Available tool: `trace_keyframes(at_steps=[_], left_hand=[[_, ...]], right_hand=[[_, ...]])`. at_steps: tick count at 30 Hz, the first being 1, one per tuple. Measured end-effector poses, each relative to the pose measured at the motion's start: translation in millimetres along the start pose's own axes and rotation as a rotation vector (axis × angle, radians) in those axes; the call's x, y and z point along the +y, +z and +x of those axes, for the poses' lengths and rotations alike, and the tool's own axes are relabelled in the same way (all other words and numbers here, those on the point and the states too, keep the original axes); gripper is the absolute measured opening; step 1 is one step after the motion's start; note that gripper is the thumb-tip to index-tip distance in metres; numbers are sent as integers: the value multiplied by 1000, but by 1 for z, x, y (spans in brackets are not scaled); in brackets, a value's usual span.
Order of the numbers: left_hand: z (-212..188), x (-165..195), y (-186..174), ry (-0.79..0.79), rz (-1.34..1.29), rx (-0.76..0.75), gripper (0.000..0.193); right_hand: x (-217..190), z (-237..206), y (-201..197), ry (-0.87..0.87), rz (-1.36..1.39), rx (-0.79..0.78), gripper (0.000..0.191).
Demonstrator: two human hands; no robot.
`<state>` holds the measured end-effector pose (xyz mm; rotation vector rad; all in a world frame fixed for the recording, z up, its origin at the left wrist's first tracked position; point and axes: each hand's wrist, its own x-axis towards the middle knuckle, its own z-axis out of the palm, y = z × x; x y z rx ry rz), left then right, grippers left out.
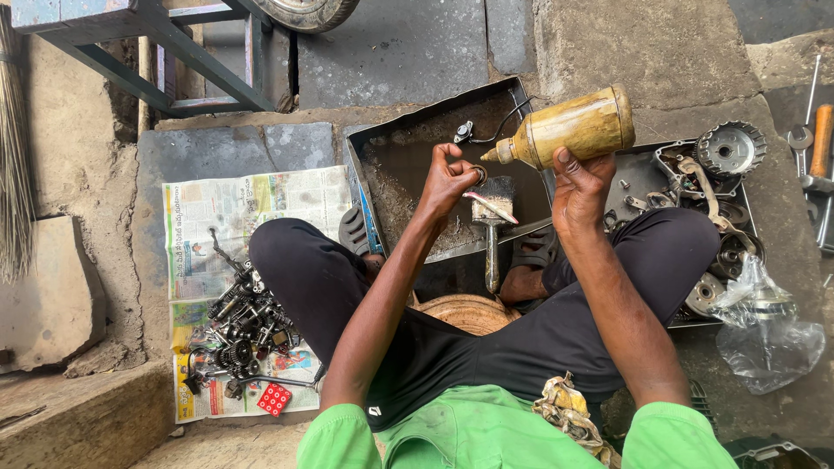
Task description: The person sits on the ground and cleans small mechanical parts. They pour liquid from a bottle onto a part, scrub it with a toothbrush, and place it aside. This process is repeated for several parts.
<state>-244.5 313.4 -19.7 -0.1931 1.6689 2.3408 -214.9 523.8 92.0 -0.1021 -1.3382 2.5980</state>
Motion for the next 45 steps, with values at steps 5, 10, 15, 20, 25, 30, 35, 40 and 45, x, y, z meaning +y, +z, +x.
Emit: trace_keyframes(at_steps=[5,10,15,20,25,30,35,40,45], left_hand=[[5,22,21,-64,63,22,58],[19,25,40,-36,19,10,61],[31,13,44,-2,6,-65,49],[50,2,51,63,-67,44,34],[42,-2,85,18,-33,-47,36],[25,12,99,42,-45,-4,32],[-4,49,88,41,12,61,69],[-38,84,68,4,-55,20,45],[-51,108,70,53,-52,94,61]], right_hand=[[-9,13,-5,-5,-12,-8,66],[-18,30,-14,-38,-80,26,60],[-26,35,-12,-202,-275,-87,48],[-30,45,-21,-194,-277,-114,49],[-59,46,-43,-198,-268,-113,47],[-82,33,-42,-210,-278,-119,46],[-102,16,-2,-203,-293,-132,43],[-119,-12,40,-209,-291,-129,45],[-126,-20,58,-205,-291,-133,45]])
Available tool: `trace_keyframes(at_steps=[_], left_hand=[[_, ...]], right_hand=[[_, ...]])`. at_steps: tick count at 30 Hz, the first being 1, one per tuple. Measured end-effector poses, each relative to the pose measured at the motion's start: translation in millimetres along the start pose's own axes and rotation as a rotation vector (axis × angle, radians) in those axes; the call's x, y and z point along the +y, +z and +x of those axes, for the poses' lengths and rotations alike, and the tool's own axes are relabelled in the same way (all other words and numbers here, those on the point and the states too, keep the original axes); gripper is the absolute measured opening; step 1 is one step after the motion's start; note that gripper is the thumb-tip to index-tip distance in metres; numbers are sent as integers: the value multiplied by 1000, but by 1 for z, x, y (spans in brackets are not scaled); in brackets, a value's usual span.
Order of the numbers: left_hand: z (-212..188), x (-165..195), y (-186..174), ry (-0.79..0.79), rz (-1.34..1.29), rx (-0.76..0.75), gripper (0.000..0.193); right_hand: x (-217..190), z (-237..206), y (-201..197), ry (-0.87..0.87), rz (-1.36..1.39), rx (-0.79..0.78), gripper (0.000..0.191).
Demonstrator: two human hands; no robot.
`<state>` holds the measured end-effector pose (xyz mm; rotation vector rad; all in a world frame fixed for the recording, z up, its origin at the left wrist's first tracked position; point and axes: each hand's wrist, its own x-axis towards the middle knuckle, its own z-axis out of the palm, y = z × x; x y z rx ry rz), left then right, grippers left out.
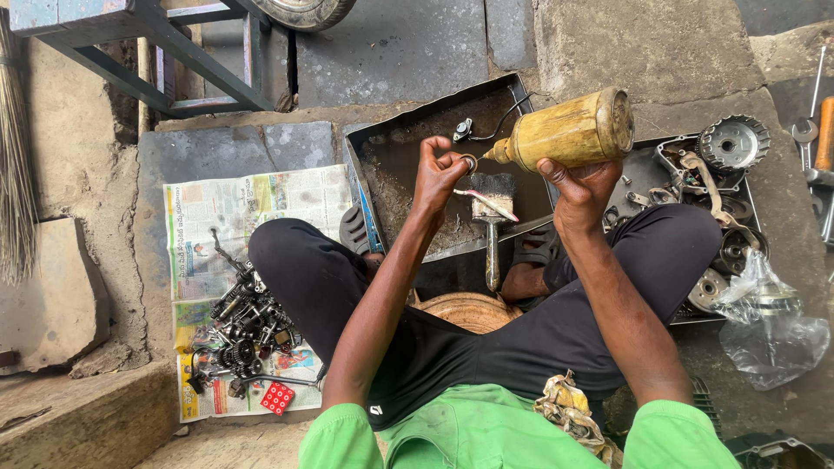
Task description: The person sits on the ground and cleans small mechanical parts. They pour liquid from a bottle onto a part, scrub it with a toothbrush, and place it aside. This process is repeated for several parts.
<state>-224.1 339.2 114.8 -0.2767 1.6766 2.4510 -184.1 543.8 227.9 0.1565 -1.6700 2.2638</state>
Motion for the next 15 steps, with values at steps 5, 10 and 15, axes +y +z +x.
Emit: trace_keyframes(at_steps=[5,10,15], left_hand=[[-7,7,-5,-13,59,-52,82],[-1,-14,-13,-1,58,-82,63],[8,-33,-19,-10,1,-75,37]], right_hand=[[1,-3,4,2,37,14,49],[-2,-3,7,5,27,4,48],[1,-4,4,8,19,4,47]])
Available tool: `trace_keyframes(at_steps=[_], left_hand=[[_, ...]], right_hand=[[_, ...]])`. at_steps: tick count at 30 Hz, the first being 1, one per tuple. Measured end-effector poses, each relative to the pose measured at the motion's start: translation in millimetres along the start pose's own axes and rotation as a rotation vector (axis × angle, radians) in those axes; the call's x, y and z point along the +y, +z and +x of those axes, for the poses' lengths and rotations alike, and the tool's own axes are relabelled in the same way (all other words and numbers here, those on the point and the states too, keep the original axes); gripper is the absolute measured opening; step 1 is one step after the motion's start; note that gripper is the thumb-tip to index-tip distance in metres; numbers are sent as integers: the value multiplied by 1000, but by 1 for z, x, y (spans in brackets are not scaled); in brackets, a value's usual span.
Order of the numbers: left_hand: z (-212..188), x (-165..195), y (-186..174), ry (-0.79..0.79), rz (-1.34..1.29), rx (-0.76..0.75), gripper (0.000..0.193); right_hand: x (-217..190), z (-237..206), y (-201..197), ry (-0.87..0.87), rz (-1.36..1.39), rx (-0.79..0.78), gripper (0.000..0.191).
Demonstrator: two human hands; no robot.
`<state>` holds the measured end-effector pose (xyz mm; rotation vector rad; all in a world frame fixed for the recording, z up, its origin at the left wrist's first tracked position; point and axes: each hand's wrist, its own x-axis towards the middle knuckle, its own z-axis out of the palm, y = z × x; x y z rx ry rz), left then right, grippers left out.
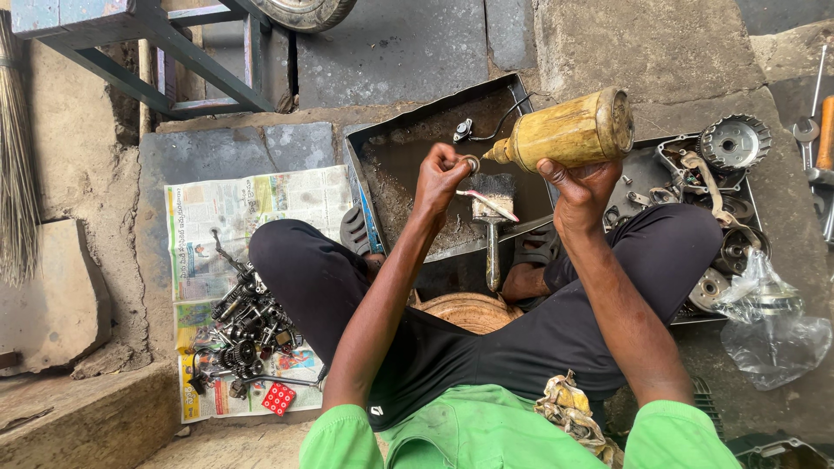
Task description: The person sits on the ground and cleans small mechanical parts. They pour liquid from a bottle onto a part, scrub it with a toothbrush, and place it aside. This process is repeated for several parts.
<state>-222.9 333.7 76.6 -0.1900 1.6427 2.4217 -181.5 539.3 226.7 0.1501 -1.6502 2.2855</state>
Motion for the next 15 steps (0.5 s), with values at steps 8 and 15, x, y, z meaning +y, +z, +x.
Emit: trace_keyframes(at_steps=[8,15], left_hand=[[-13,34,17,-31,-43,32,57],[-4,26,12,32,19,-35,33]], right_hand=[[2,-1,-1,-12,-19,-16,45],[42,-5,-24,-37,-57,7,50]])
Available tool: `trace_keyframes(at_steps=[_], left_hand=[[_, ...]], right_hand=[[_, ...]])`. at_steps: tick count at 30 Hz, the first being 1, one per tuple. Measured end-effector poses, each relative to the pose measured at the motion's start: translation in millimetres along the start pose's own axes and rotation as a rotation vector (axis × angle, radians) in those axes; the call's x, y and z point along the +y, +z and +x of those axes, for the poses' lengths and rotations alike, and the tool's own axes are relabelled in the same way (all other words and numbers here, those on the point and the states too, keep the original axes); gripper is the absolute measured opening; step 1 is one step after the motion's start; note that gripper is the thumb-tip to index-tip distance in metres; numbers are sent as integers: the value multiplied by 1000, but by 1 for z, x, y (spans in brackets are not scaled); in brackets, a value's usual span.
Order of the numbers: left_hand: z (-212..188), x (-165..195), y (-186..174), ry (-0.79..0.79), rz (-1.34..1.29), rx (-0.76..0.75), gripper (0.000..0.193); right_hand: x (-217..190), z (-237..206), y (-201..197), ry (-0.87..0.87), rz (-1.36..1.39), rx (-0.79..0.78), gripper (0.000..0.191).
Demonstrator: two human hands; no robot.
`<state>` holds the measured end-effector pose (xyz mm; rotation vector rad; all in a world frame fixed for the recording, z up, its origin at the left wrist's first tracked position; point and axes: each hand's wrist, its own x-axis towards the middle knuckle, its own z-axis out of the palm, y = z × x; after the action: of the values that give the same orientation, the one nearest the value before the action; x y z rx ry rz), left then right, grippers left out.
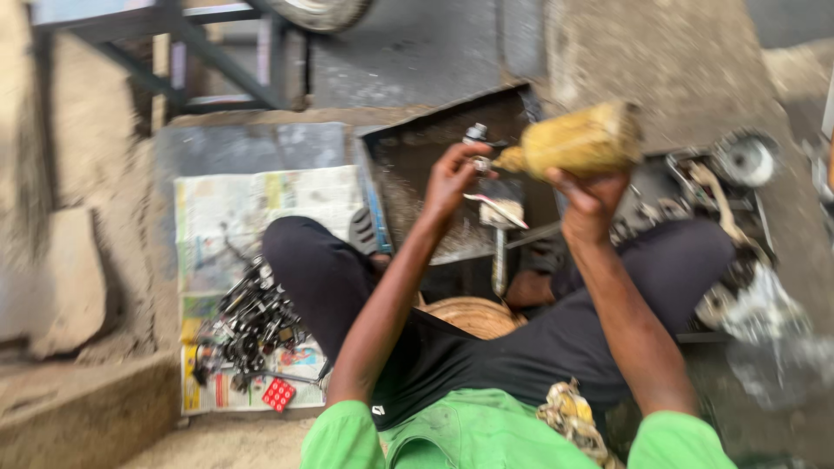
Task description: The person sits on the ground and cleans small mechanical parts. They pour liquid from a bottle onto a part, scrub it with a toothbrush, and place it aside. This process is repeated for several parts.
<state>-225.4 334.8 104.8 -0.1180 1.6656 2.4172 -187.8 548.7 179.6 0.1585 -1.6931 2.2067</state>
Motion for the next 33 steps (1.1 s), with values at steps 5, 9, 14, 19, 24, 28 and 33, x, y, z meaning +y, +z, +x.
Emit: trace_keyframes(at_steps=[5,9,14,19,24,28,33], left_hand=[[18,-46,-4,-118,-220,-13,37],[17,-53,-15,-49,-68,-77,26],[8,-37,-27,-227,15,-70,36],[21,-43,-36,-59,-46,-157,25],[31,-48,-41,-87,96,-27,29],[27,-45,-35,-47,371,59,25],[26,-53,-37,-40,308,26,29]], right_hand=[[72,11,-37,210,339,108,66],[96,22,-68,638,660,179,72],[103,29,-95,763,598,292,85],[110,30,-119,748,632,291,91],[105,27,-110,771,635,291,93],[96,26,-97,765,648,336,93],[88,24,-91,748,686,273,88]])
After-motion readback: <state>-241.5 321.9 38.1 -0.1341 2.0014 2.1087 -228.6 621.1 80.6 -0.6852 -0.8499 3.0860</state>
